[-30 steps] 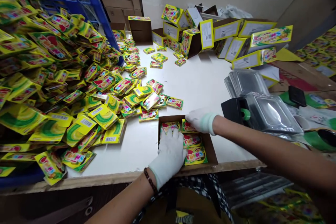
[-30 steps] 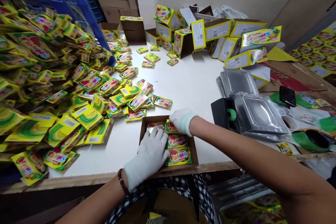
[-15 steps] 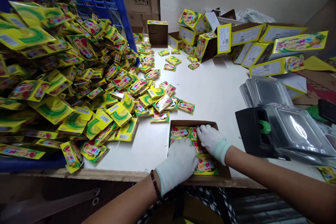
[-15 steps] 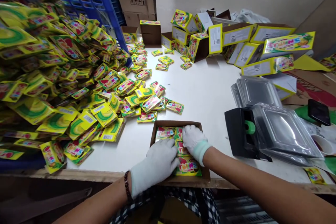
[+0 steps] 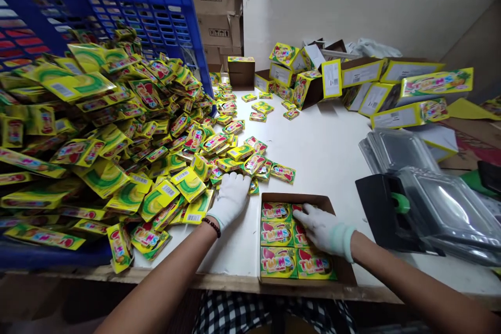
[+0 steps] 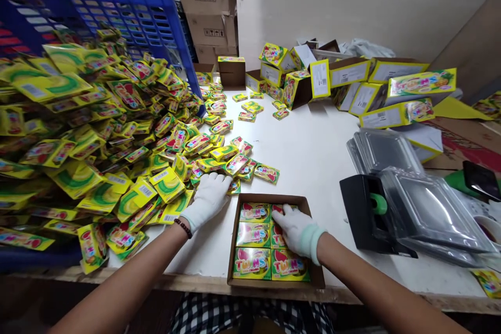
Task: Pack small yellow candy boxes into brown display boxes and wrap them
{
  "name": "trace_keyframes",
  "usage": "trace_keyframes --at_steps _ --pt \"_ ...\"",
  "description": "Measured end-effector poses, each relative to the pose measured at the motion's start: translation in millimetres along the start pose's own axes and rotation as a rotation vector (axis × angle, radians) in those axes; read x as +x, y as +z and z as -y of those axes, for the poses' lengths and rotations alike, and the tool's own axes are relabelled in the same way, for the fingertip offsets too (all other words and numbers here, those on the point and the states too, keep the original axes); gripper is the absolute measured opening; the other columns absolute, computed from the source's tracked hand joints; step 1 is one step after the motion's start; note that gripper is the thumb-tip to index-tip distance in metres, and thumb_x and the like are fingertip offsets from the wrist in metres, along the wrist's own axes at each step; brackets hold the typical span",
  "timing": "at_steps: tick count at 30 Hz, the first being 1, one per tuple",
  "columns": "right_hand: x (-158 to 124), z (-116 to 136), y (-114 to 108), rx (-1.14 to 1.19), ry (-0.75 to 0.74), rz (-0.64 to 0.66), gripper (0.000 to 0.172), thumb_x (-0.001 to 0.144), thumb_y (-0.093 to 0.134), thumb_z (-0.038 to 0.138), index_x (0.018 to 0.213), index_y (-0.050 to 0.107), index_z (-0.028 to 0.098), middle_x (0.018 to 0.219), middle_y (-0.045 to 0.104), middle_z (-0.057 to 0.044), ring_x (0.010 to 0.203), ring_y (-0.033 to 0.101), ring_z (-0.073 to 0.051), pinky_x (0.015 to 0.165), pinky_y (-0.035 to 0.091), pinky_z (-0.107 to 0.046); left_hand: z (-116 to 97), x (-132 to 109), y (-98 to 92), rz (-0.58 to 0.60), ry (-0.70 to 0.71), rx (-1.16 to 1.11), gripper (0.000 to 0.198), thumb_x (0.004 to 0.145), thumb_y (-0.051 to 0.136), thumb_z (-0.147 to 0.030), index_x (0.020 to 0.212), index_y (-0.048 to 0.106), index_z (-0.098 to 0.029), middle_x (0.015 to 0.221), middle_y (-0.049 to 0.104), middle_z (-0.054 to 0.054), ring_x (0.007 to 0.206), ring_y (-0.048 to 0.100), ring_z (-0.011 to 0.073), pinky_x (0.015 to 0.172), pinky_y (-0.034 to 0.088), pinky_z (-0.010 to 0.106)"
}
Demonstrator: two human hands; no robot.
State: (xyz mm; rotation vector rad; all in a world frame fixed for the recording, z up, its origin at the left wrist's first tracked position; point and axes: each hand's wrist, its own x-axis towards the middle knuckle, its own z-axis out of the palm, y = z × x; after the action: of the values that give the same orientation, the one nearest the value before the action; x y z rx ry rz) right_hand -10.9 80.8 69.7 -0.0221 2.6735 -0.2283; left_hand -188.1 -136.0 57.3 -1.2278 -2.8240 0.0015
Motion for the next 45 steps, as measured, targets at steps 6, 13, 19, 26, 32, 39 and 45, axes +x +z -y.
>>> trace_keyframes --at_steps 6,13,19,26,32,39,45 --pt "12 -8 -27 0.346 -0.141 -0.329 0.039 0.094 0.046 0.027 0.124 0.067 0.016 0.122 0.070 -0.012 0.112 0.066 -0.024 0.102 0.050 -0.038 12 -13 -8.1 -0.006 -0.010 -0.007 0.028 0.084 0.047 -0.014 0.106 0.064 -0.016 0.095 0.066 0.016 0.097 0.054 0.0318 0.089 0.034 0.050" --pt "47 19 -73 0.366 -0.340 -0.625 0.032 0.094 0.046 0.021 0.120 0.064 0.019 0.119 0.067 -0.011 0.108 0.063 -0.021 0.096 0.050 -0.038 2 -32 -37.7 -0.226 0.050 -0.021 0.025 0.081 0.057 -0.022 0.105 0.063 -0.022 0.102 0.066 0.009 0.103 0.054 0.0297 0.107 0.027 0.054" --pt "88 21 -112 0.254 -0.273 -0.355 0.030 0.085 0.061 0.022 0.114 0.068 0.017 0.105 0.067 -0.008 0.092 0.062 -0.019 0.084 0.048 -0.029 -15 -3 -53.9 -0.336 0.231 -0.274 0.039 0.090 0.054 -0.035 0.125 0.055 -0.019 0.124 0.062 0.014 0.115 0.055 0.0291 0.102 0.042 0.045" --pt "97 -30 -91 0.224 -0.052 -0.200 0.025 0.080 0.057 0.013 0.099 0.074 0.016 0.089 0.070 -0.004 0.080 0.061 -0.016 0.073 0.046 -0.025 3 73 -38.7 -0.051 -0.313 -0.505 0.054 0.083 0.060 -0.042 0.128 0.053 -0.013 0.121 0.064 0.019 0.116 0.059 0.0333 0.100 0.043 0.045" --pt "108 -23 -66 0.264 -0.031 -0.283 0.038 0.084 0.063 0.039 0.113 0.066 0.014 0.109 0.065 -0.010 0.093 0.060 -0.020 0.080 0.046 -0.028 19 92 -16.2 0.027 -0.428 -0.645 0.062 0.074 0.066 -0.036 0.130 0.051 -0.013 0.107 0.069 0.013 0.096 0.066 0.0251 0.085 0.048 0.033" --pt "147 9 -90 0.375 0.054 -0.350 0.031 0.089 0.048 0.033 0.090 0.073 0.014 0.088 0.070 -0.010 0.081 0.061 -0.021 0.071 0.045 -0.029 15 75 -14.0 -0.029 -0.476 -0.809 0.039 0.064 0.074 -0.040 0.094 0.065 -0.016 0.096 0.071 0.011 0.094 0.065 0.0287 0.086 0.046 0.035" --pt "157 17 -105 0.462 -0.082 -0.366 0.037 0.086 0.050 0.020 0.116 0.071 0.022 0.104 0.073 0.000 0.094 0.065 -0.017 0.082 0.049 -0.024 11 75 -19.4 -0.173 -0.522 -1.204 0.040 0.068 0.069 -0.044 0.096 0.060 -0.016 0.092 0.069 0.009 0.079 0.065 0.0194 0.072 0.050 0.030"
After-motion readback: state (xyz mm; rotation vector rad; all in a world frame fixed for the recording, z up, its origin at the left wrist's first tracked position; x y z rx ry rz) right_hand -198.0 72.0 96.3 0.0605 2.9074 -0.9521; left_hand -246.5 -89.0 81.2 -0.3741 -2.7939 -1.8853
